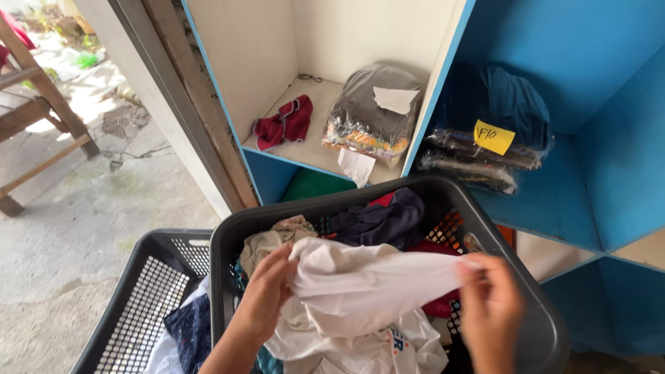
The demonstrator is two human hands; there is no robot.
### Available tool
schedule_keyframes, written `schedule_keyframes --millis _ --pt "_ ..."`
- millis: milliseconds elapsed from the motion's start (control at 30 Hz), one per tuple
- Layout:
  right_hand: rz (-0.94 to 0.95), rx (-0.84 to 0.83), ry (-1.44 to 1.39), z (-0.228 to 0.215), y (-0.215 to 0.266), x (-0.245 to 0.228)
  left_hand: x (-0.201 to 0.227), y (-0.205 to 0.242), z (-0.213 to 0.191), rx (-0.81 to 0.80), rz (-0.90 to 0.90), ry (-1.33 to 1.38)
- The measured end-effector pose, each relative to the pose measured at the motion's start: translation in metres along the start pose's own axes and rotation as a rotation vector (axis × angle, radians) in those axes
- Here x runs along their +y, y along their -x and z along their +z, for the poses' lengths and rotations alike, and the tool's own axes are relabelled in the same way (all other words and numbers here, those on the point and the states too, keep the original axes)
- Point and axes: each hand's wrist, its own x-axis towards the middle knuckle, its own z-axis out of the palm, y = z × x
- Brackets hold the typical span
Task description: The person handles various garments one by one, shaking them out and transferring them from one laundry basket to another.
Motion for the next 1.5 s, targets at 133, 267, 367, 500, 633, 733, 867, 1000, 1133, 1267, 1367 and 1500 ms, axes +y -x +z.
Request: schedule_keyframes --millis 133,267,367,500,633,733,867,1000,1133,1267,1367,1500 --pt "0.020 -0.062 -0.460 -0.013 -0.011 -0.012 0.007 0.022 0.001 -0.249 0.129 -0.944" --pt "0.106 -0.431 -0.654 0.000 -0.013 -0.034 0.027 0.046 0.039 -0.131 0.444 -1.033" --pt "0.154 -0.661 -0.694 0.009 -0.016 -0.058 0.041 0.045 0.077 -0.107 0.705 -0.772" --pt "0.193 -0.609 -0.721 -0.002 -0.029 -0.089 0.055 0.048 0.105 -0.154 0.633 -0.923" --pt "0.106 -0.558 -0.958 -0.025 -0.049 -0.100 0.059 0.036 0.109 -0.091 0.456 -0.948" --pt "0.060 -0.448 -0.866 -0.034 -0.051 -0.098 0.056 0.021 0.089 -0.349 0.389 -0.505" --pt "0.047 -0.145 -0.522 -0.024 -0.038 -0.080 0.033 0.012 0.082 -0.405 0.047 0.073" --pt "-0.045 -0.216 -0.408 -0.006 -0.018 -0.055 0.012 0.009 0.088 -0.388 -0.016 0.213" --pt "-0.069 -0.616 -0.432 0.005 0.012 -0.045 0.003 0.014 0.086 -0.363 -0.132 0.321" --pt "0.145 -0.663 -0.344 0.013 0.014 -0.023 0.006 0.018 0.077 -0.374 -0.046 0.193" --pt "0.209 -0.581 -0.250 0.005 0.010 -0.013 0.016 0.029 0.074 -0.088 0.117 -0.585" --pt "0.152 -0.594 -0.374 0.007 0.006 -0.040 0.024 0.044 0.084 -0.057 0.276 -0.632"
